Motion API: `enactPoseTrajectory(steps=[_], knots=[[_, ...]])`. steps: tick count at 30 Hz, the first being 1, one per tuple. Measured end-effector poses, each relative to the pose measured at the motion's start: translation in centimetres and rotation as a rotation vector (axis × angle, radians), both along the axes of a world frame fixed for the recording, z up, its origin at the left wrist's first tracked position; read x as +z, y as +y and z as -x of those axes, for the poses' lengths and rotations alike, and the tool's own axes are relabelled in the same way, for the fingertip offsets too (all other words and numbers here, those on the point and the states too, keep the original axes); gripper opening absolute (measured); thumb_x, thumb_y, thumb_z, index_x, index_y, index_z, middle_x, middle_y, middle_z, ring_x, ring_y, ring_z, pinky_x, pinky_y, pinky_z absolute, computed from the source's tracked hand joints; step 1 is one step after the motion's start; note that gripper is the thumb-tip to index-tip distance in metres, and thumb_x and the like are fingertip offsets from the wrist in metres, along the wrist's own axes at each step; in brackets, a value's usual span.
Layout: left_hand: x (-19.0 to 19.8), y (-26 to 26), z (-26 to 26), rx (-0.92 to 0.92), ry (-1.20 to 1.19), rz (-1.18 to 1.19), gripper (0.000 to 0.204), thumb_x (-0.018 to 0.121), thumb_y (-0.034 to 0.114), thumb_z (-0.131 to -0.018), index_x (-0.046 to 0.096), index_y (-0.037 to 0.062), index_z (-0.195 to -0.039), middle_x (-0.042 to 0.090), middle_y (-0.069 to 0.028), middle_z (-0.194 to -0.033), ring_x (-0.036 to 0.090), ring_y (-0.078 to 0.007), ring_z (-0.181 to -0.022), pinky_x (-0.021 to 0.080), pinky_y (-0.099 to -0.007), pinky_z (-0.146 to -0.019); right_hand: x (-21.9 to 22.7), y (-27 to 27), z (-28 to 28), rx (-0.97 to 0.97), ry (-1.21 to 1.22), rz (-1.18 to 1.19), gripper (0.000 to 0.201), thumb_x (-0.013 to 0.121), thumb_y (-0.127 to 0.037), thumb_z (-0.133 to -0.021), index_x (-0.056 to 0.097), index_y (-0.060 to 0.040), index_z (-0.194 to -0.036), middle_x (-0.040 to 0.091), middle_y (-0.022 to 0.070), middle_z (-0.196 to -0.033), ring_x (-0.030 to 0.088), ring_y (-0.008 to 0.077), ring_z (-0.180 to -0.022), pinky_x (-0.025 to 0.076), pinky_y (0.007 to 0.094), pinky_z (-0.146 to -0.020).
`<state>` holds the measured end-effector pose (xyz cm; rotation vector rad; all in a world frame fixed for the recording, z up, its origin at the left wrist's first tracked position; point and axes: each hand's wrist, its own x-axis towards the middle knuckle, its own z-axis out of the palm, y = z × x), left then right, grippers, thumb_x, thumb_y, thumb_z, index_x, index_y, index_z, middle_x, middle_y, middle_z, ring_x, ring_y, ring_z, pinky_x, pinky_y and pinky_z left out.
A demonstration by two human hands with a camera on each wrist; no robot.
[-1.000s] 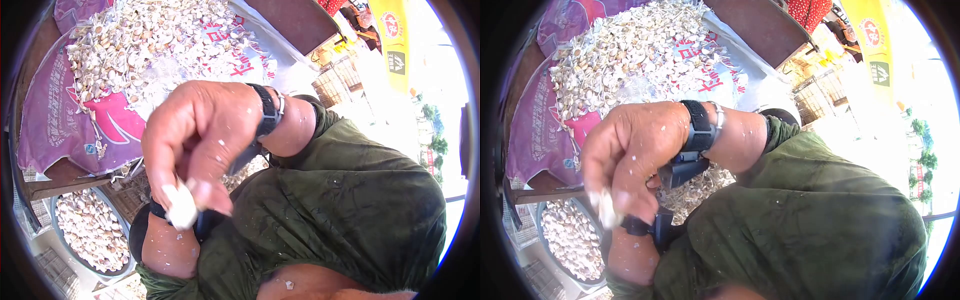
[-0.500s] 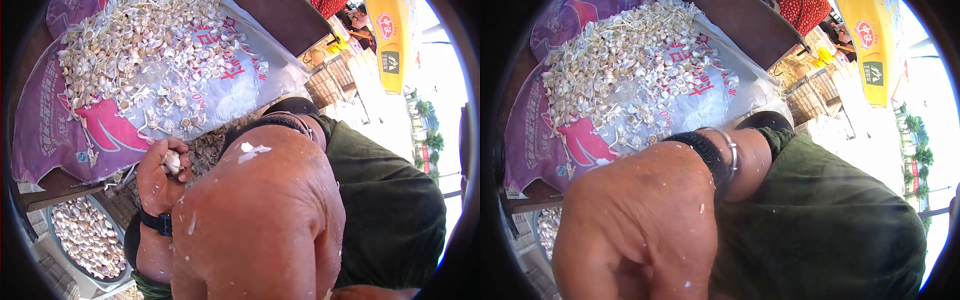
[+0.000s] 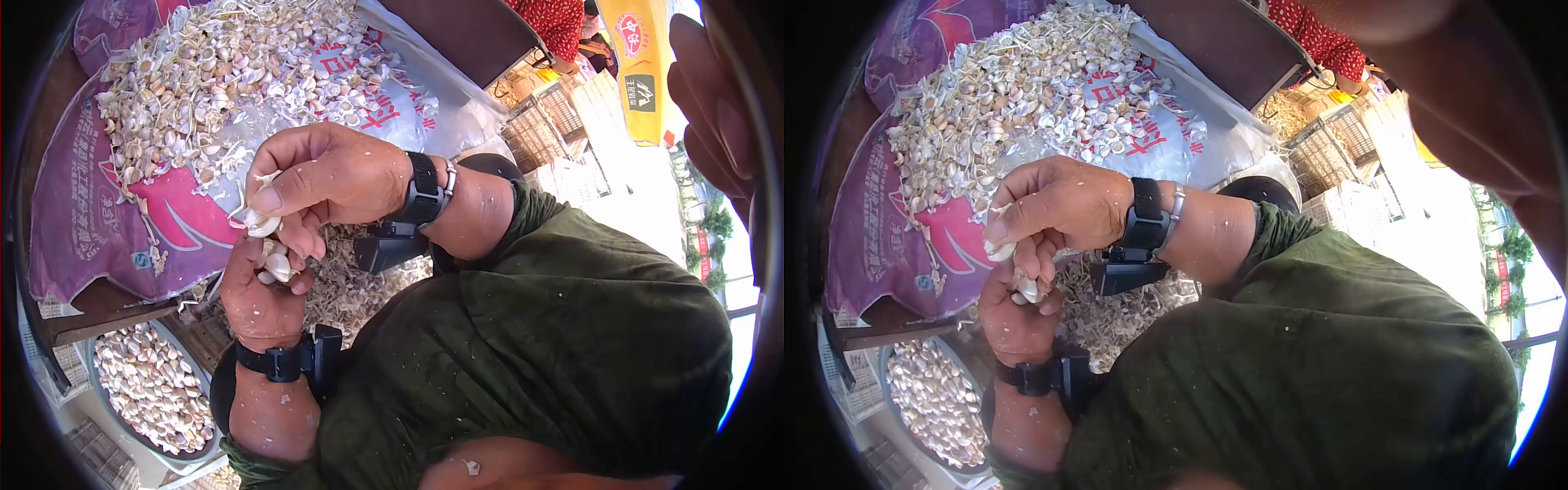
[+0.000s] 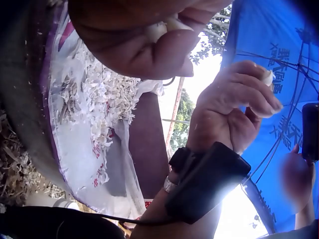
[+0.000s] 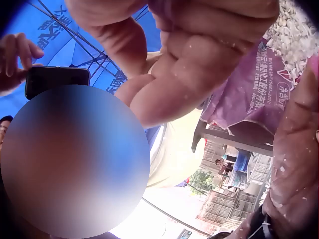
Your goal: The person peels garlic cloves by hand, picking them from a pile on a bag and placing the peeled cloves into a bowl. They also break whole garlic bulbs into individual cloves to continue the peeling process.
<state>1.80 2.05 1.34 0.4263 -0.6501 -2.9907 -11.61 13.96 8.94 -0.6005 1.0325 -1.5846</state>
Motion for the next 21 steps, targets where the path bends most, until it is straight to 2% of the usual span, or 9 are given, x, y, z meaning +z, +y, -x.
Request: enactPoseTrajectory(steps=[1, 3, 7, 9, 13, 15, 17, 19, 21], knots=[[0.0, 0.1, 0.1, 0.008, 0.000, 0.015, 0.026, 0.051, 0.024, -0.092, 0.056, 0.0035, -0.108, 0.062, -0.0059, -0.089, 0.057, -0.0141, -0.069, 0.040, -0.0238, -0.048, -0.5, 0.1, 0.3, -0.004, -0.003, 0.000, 0.021, 0.064, -0.013, -0.089, 0.059, 0.0044, -0.099, 0.066, 0.0117, -0.071, 0.064, 0.0174, -0.056, 0.051, 0.0281, -0.051], [-0.2, 0.6, -0.8, 0.023, -0.020, 0.027, 0.025, 0.051, 0.023, -0.092, 0.056, 0.0037, -0.107, 0.061, -0.0058, -0.089, 0.056, -0.0135, -0.068, 0.039, -0.0234, -0.047, -1.8, 0.3, -0.1, -0.126, 0.146, -0.203, 0.022, 0.067, -0.018, -0.089, 0.061, 0.0015, -0.097, 0.064, 0.0082, -0.068, 0.061, 0.0144, -0.054, 0.049, 0.0266, -0.050], [0.3, 0.5, -0.9, 0.032, 0.023, 0.074, 0.021, 0.052, 0.022, -0.093, 0.055, 0.0043, -0.104, 0.061, -0.0073, -0.087, 0.055, -0.0134, -0.066, 0.040, -0.0230, -0.045, -3.2, 0.2, -0.4, -0.137, 0.170, -0.238, 0.022, 0.067, -0.022, -0.089, 0.062, -0.0004, -0.092, 0.062, 0.0045, -0.067, 0.058, 0.0121, -0.054, 0.045, 0.0246, -0.050], [0.3, 0.4, -1.1, 0.024, 0.002, 0.079, 0.017, 0.053, 0.018, -0.093, 0.054, 0.0035, -0.101, 0.062, -0.0093, -0.085, 0.057, -0.0141, -0.063, 0.039, -0.0225, -0.043, -3.4, 0.1, -0.8, -0.080, 0.199, -0.247, 0.023, 0.067, -0.022, -0.090, 0.063, 0.0003, -0.093, 0.062, 0.0046, -0.068, 0.058, 0.0120, -0.055, 0.046, 0.0254, -0.051], [0.0, 0.2, -1.4, 0.069, -0.053, 0.117, 0.013, 0.054, 0.012, -0.091, 0.053, 0.0029, -0.100, 0.062, -0.0104, -0.082, 0.058, -0.0141, -0.059, 0.038, -0.0225, -0.041, -2.7, -0.2, -1.6, -0.067, 0.362, -0.295, 0.023, 0.066, -0.021, -0.091, 0.063, 0.0013, -0.097, 0.063, 0.0053, -0.072, 0.058, 0.0103, -0.057, 0.045, 0.0250, -0.052], [-0.5, 0.2, -1.6, 0.048, -0.026, 0.124, 0.015, 0.051, 0.011, -0.092, 0.054, 0.0010, -0.103, 0.063, -0.0145, -0.085, 0.058, -0.0129, -0.060, 0.040, -0.0210, -0.040, -3.2, -0.5, -1.9, -0.120, 0.408, -0.330, 0.023, 0.066, -0.021, -0.091, 0.063, 0.0009, -0.095, 0.063, 0.0050, -0.073, 0.057, 0.0094, -0.058, 0.044, 0.0247, -0.052], [-0.1, 0.3, -1.5, 0.119, -0.041, 0.133, 0.016, 0.052, 0.009, -0.091, 0.054, 0.0004, -0.103, 0.064, -0.0167, -0.084, 0.059, -0.0133, -0.059, 0.039, -0.0211, -0.039, -3.2, -0.9, -2.4, -0.118, 0.378, -0.298, 0.022, 0.066, -0.022, -0.091, 0.062, 0.0004, -0.093, 0.061, 0.0034, -0.070, 0.054, 0.0084, -0.056, 0.043, 0.0240, -0.051], [0.2, 0.4, -1.6, 0.076, -0.071, 0.195, 0.017, 0.053, 0.008, -0.089, 0.054, 0.0004, -0.104, 0.063, -0.0167, -0.084, 0.059, -0.0148, -0.060, 0.039, -0.0216, -0.039, -3.5, -1.3, -2.7, -0.222, 0.305, -0.393, 0.029, 0.066, -0.026, -0.090, 0.060, 0.0023, -0.088, 0.060, 0.0051, -0.068, 0.055, 0.0096, -0.054, 0.042, 0.0239, -0.048], [0.7, 0.5, -1.5, 0.125, -0.141, 0.191, 0.018, 0.053, 0.008, -0.088, 0.054, 0.0008, -0.105, 0.062, -0.0153, -0.083, 0.059, -0.0154, -0.060, 0.039, -0.0231, -0.040, -3.3, -1.4, -3.1, -0.199, 0.333, -0.384, 0.030, 0.066, -0.027, -0.090, 0.060, 0.0021, -0.088, 0.059, 0.0048, -0.068, 0.056, 0.0096, -0.055, 0.043, 0.0239, -0.048]])
